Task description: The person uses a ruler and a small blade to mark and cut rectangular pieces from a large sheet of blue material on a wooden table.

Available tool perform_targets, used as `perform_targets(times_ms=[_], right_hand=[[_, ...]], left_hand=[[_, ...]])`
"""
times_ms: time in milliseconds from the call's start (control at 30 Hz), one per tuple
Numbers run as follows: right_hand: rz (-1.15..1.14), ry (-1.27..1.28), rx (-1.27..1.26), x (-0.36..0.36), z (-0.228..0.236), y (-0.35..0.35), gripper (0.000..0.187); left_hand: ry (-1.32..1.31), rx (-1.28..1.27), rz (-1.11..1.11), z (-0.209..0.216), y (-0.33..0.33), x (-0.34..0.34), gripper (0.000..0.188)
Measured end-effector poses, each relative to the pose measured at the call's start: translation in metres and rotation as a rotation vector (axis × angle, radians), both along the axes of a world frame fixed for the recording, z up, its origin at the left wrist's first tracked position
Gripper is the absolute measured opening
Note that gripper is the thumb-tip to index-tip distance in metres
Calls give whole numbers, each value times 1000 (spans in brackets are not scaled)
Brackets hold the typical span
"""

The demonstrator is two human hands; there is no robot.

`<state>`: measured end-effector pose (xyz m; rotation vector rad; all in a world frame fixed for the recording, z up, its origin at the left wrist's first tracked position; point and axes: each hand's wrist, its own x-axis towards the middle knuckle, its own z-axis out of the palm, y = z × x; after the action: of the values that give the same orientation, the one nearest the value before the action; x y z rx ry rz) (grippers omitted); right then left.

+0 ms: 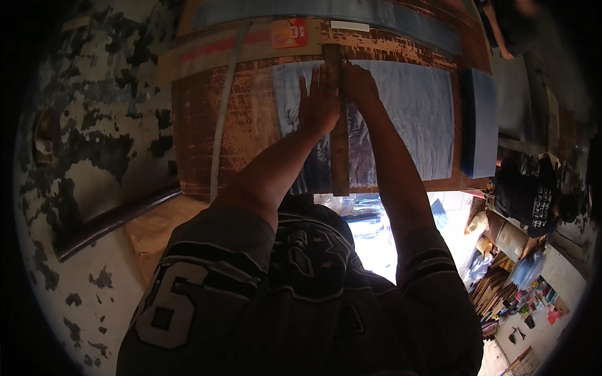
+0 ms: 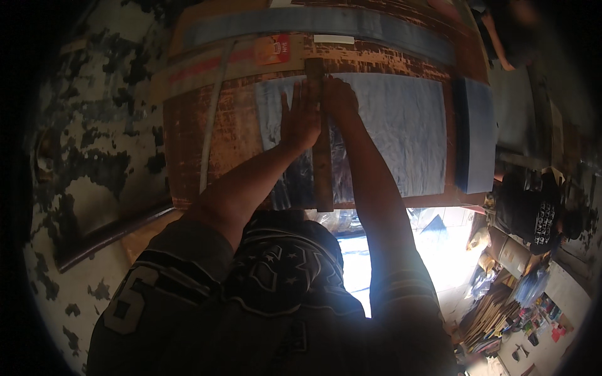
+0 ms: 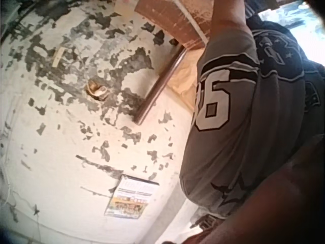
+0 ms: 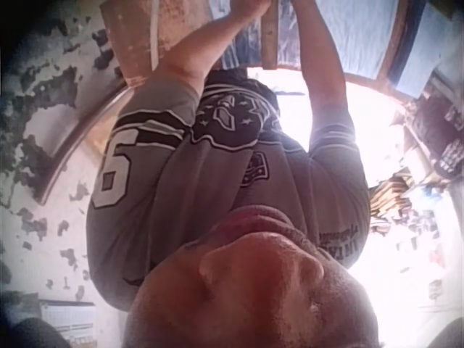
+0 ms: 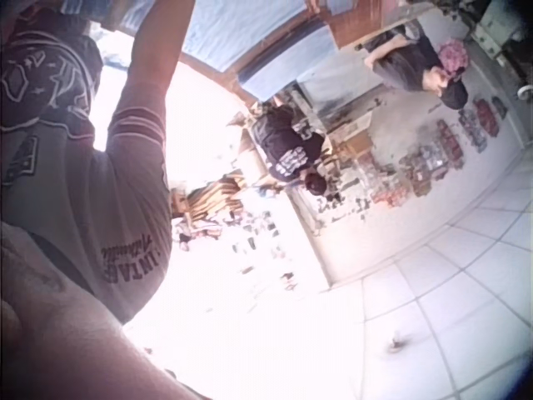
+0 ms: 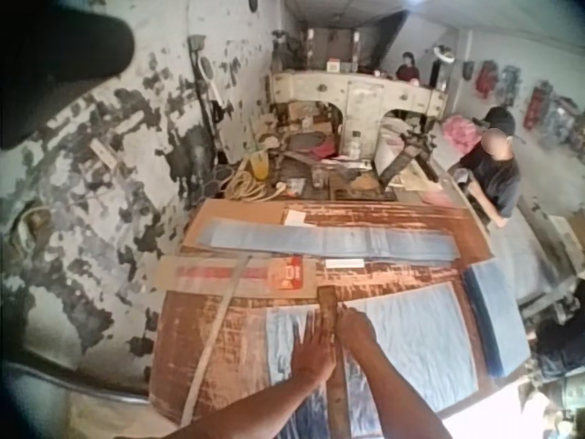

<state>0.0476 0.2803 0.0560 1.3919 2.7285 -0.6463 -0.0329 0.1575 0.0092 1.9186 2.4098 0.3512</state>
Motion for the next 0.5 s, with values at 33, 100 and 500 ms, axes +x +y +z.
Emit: perform_targets(times_ms=[33,100,500], right_hand=[[20,-14,13,0,0,-6,28],[10,-13,20,0,1,-13,29],[-52,-35,26,35,-9,-76,16]], left_hand=[[-22,3,2,1,-1,0,69],[-68,12,-5,4,-2,2,69],[-20,44,-26,3,-2,4,66]])
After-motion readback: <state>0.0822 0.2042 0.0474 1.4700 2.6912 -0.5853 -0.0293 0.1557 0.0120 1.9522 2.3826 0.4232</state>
